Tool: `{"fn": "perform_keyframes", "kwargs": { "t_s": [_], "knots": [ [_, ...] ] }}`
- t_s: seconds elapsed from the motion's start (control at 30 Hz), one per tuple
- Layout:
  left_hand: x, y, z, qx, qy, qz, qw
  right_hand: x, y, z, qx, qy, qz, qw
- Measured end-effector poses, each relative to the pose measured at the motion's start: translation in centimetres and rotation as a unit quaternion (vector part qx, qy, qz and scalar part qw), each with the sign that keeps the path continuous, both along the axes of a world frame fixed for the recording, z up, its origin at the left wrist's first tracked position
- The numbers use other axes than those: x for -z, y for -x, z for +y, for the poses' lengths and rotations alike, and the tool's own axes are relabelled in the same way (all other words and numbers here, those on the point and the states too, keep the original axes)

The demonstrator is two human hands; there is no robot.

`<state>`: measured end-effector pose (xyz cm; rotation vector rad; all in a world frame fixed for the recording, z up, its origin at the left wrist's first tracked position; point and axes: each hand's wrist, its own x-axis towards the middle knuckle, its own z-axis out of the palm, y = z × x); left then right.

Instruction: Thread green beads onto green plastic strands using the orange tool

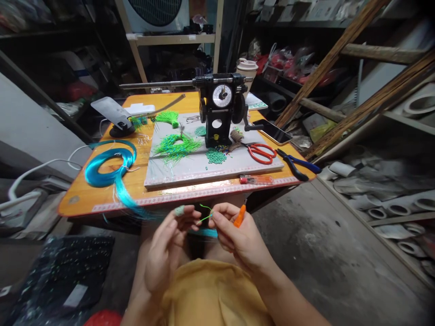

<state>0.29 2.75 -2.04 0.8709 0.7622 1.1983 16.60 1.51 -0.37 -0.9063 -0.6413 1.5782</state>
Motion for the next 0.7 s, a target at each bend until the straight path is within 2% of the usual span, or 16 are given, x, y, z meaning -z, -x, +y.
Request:
{"fn": "perform_keyframes", "kwargs": {
  "t_s": [0.07, 0.13, 0.2, 0.3, 0.4, 0.47, 0.63, 0.7],
  "knots": [
    [-0.8, 1.0, 0.2, -0.034, -0.060, 0.119, 0.990, 0.2, -0.2, 0.1, 0.016, -0.007, -0.045, 0.999],
    [-1.5, 1.1, 0.3, -0.021, -0.091, 0.243, 0.965, 0.3, -0.1, 0.1, 0.022, -0.010, -0.081, 0.996],
    [-2.0, 0.5, 0.3, -0.028, -0.131, 0.324, 0.936, 0.4, 0.0, 0.1, 0.023, -0.015, -0.098, 0.995],
    [-2.0, -0.3, 0.6, -0.073, -0.202, 0.386, 0.897, 0.4, -0.2, 0.1, 0.019, -0.020, -0.096, 0.995],
    [-1.7, -0.1, 1.0, -0.106, -0.213, 0.421, 0.875, 0.3, -0.9, 0.4, 0.040, -0.029, -0.085, 0.995],
    [-1.7, 0.2, 1.2, -0.095, -0.200, 0.428, 0.876, 0.2, -1.5, 0.7, 0.047, -0.035, -0.085, 0.995],
    [-2.6, -0.5, 1.8, -0.038, -0.166, 0.373, 0.912, -0.3, -2.1, 1.1, 0.022, -0.036, -0.105, 0.994],
    [-3.0, -1.1, 2.2, -0.034, -0.183, 0.374, 0.909, -0.4, -1.9, 1.2, 0.014, -0.034, -0.114, 0.993]
  ]
}}
